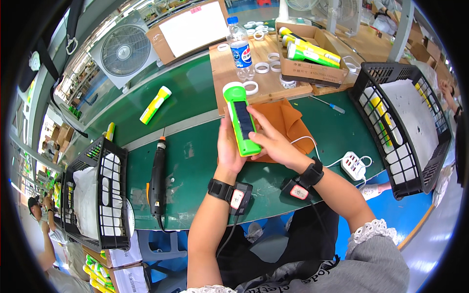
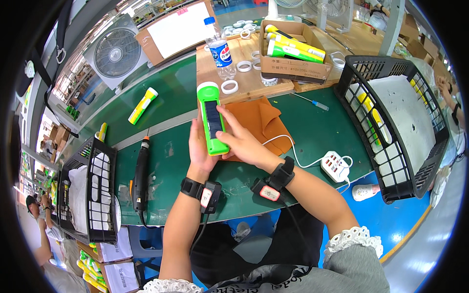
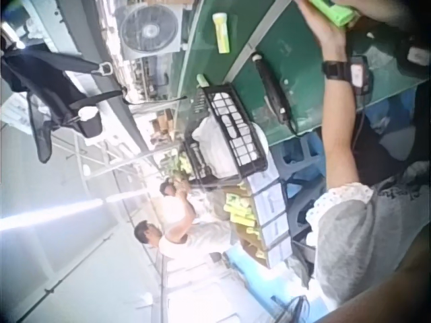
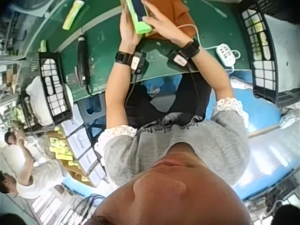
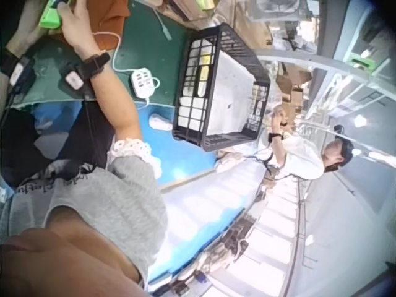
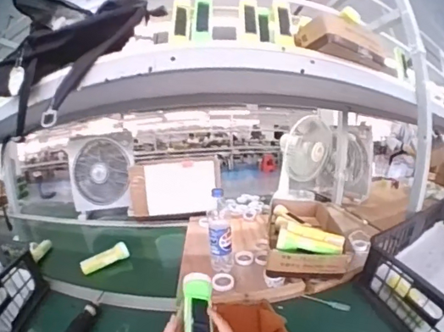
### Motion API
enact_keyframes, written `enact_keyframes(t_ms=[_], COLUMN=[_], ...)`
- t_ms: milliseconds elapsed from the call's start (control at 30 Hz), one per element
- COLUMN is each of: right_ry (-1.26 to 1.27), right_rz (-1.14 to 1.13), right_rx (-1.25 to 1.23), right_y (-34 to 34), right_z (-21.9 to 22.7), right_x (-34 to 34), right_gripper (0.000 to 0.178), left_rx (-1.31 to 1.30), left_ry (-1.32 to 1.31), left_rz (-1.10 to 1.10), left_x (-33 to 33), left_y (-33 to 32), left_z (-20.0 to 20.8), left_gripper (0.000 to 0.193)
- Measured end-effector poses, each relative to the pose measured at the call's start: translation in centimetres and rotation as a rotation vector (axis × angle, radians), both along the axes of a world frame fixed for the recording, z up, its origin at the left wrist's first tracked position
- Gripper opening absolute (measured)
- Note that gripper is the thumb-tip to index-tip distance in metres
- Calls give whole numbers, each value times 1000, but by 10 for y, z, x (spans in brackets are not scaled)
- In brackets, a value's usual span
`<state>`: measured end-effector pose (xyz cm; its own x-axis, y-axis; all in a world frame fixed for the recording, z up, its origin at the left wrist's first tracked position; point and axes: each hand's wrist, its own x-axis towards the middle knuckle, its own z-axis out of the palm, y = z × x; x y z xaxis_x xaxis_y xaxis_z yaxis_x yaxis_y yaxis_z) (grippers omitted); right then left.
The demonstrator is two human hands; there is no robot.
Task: Assembling handheld LED flashlights by installing components and securing the casing using an electric screwdriver.
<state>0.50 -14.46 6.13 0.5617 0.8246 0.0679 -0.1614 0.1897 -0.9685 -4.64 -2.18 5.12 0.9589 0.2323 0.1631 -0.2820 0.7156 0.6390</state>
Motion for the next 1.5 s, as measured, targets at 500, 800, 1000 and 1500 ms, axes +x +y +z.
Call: enact_keyframes(t_ms=[500,800,1000,1500], right_ry=[254,117,-300,19], right_rz=[263,216,-116,133], right_rx=[166,115,-24,619], right_y=[-5,-3,3,-24], right_z=[4,8,-10,8], right_x=[10,5,7,43], right_gripper=[51,54,65,69], left_rx=[82,123,143,1372], left_ry=[-103,-44,-20,-199], left_rz=[111,110,171,503], left_x=[-2,-8,-1,-9], left_y=[4,5,-6,-31], left_z=[-11,-6,-1,5], left_gripper=[80,87,65,76])
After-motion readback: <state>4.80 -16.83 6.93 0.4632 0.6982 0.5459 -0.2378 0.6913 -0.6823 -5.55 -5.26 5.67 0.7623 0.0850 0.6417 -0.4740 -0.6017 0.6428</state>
